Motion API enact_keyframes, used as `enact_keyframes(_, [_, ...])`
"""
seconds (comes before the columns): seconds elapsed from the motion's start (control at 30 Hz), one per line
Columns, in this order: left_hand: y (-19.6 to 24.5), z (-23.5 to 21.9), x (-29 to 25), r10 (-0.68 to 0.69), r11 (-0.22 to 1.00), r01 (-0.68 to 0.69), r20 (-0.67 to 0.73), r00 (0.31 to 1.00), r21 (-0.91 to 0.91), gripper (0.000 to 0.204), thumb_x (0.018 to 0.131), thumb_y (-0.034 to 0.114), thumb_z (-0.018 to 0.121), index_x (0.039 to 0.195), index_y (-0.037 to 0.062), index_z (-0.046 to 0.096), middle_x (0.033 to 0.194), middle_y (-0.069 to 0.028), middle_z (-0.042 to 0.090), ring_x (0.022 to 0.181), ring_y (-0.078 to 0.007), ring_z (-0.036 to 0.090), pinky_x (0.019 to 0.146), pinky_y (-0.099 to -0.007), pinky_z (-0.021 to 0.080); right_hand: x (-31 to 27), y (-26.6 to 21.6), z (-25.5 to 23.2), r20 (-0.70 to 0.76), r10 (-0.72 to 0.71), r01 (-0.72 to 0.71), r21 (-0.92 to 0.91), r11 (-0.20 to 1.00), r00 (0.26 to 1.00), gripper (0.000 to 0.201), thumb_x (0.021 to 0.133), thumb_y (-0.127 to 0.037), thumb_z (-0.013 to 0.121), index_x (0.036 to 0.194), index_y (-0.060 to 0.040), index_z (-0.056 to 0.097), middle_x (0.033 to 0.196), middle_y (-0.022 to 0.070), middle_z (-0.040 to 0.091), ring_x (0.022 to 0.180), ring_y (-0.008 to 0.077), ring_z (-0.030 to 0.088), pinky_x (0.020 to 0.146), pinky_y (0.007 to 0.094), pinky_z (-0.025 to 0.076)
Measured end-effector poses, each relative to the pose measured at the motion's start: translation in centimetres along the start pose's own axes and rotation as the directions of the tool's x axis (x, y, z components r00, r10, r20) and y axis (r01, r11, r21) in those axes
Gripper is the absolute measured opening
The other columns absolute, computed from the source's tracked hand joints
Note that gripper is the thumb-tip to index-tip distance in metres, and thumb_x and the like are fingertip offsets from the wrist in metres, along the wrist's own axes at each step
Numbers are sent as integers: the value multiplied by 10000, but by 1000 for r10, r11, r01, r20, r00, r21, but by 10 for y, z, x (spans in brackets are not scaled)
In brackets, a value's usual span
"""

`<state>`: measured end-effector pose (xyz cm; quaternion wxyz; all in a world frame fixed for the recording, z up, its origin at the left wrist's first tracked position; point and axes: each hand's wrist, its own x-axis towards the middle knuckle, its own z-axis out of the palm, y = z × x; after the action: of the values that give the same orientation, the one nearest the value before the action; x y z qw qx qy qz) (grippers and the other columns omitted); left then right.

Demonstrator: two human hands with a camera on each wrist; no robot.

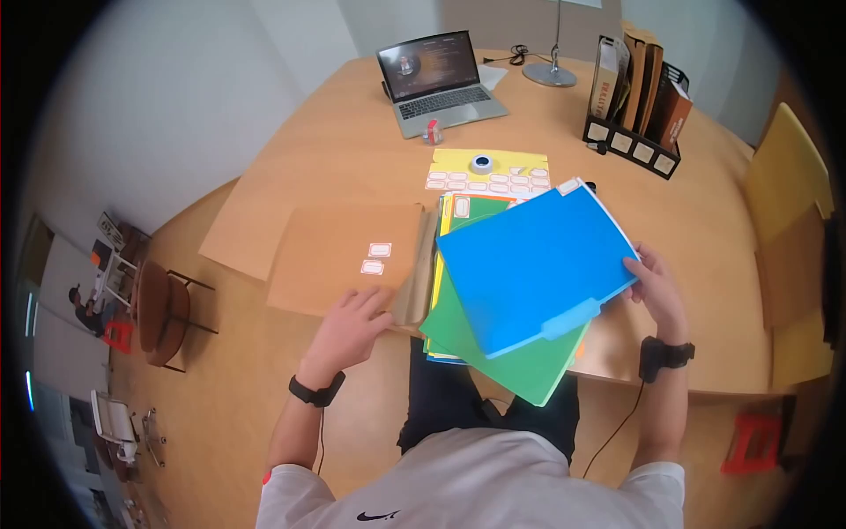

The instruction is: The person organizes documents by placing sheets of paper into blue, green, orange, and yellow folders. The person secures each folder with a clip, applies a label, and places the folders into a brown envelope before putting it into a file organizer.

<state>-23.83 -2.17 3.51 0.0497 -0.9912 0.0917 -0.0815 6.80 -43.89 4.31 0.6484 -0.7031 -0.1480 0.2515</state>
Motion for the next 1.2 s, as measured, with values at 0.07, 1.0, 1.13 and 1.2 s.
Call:
enact_keyframes(0.07, [3, 0, 0, -48, 998, 47, -17, 999, -52, 174, 879, 152, 679, 1011, 69, 601, 1375, -164, 566, 1203, -329, 569, 969, -454, 447, -12, -3, 8, -24, -35, 37, 97, 995, 999, 255, 1014, -147, 584, 1226, -8, 557, 746, 18, 638, 513, 66, 556, 437, 180, 406])
enact_keyframes(1.0, [19, 33, 50, -607, 793, 556, -240, 758, -250, 138, 869, 96, 630, 801, 25, 532, 613, -163, 602, 543, -370, 618, 495, -443, 479, -42, -5, 87, -48, -55, 68, 342, 937, 997, 449, 993, -73, 520, 1421, 57, 477, 808, 83, 683, 527, 133, 637, 441, 226, 507])
enact_keyframes(1.13, [11, 33, 47, -624, 776, 552, -243, 743, -305, 141, 878, 89, 627, 802, 20, 530, 601, -174, 588, 559, -382, 619, 510, -450, 481, -41, -4, 82, -133, -45, 90, 355, 930, 990, 447, 985, -68, 514, 1414, 57, 492, 797, 76, 681, 512, 120, 619, 434, 217, 485])
enact_keyframes(1.2, [12, 29, 47, -624, 774, 548, -235, 745, -317, 141, 879, 91, 631, 807, 20, 533, 601, -172, 584, 571, -379, 621, 518, -448, 482, -37, -2, 76, -172, -20, 81, 356, 931, 985, 438, 982, -66, 514, 1403, 57, 502, 795, 72, 679, 507, 116, 612, 434, 216, 483])
